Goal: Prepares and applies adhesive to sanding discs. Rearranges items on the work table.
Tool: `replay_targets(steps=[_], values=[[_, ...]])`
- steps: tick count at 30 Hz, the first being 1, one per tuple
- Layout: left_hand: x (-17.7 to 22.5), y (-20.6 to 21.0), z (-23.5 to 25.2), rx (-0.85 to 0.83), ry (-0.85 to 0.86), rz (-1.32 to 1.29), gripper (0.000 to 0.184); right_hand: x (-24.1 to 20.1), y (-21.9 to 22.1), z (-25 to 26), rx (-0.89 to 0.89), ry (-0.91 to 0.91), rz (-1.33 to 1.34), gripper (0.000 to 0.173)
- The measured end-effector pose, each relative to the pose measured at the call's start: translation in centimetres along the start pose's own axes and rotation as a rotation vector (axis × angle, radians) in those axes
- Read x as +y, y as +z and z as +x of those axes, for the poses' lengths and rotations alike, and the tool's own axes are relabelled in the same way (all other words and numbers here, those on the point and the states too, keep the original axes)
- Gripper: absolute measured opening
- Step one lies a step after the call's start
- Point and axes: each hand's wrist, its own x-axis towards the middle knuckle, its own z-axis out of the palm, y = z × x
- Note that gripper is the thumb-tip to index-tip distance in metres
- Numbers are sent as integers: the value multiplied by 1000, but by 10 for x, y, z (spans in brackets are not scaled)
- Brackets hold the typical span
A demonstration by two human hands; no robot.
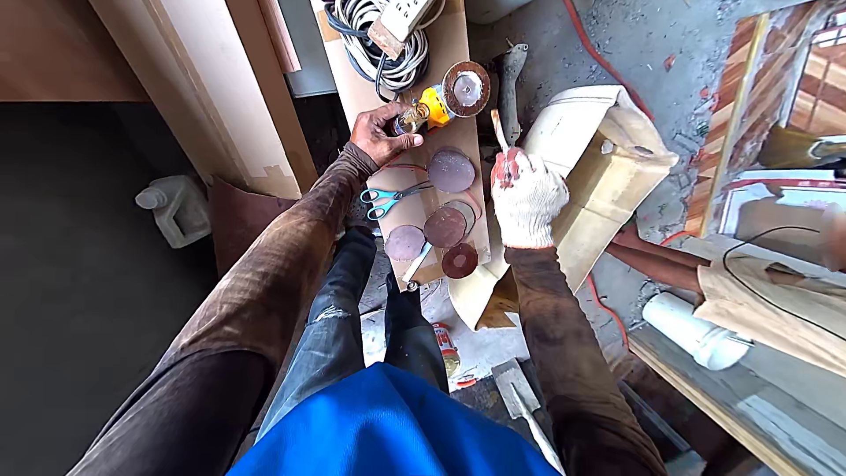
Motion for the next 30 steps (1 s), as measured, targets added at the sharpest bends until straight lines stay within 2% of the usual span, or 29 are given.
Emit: replay_targets(steps=[2,4,8,11,13,15,17,19,20,22,24,25,27,30], values=[[1,0,3,10,2,-5,53,-5,13,25,-14,64,-4,34],[3,3,1,7,-30,7,51,-12,27,29,-143,17,11,33],[7,4,3,12,-60,39,50,-20,36,-32,-135,-185,122,32],[8,7,0,18,-78,58,52,-22,23,-41,-144,-60,199,37],[15,12,0,39,-67,43,50,-22,25,-12,-120,67,202,36],[25,17,-9,73,-22,23,47,-24,34,1,-133,95,194,36],[40,21,-23,110,39,10,47,-25,28,-16,-178,-23,261,34],[60,30,-44,136,54,-24,48,-16,19,-61,-168,-94,390,32],[68,35,-55,154,45,-26,49,-11,18,-82,-156,-29,505,30],[78,46,-85,178,11,-26,51,0,19,-117,-183,251,855,26],[81,59,-117,176,-23,-40,53,14,19,-148,-295,544,1218,33],[80,67,-132,171,-40,-52,52,22,15,-162,-345,637,1353,37],[79,84,-162,165,-95,-44,52,36,6,-190,-379,701,1478,36],[77,108,-200,172,-138,3,52,51,-13,-224,-354,614,1480,29]])
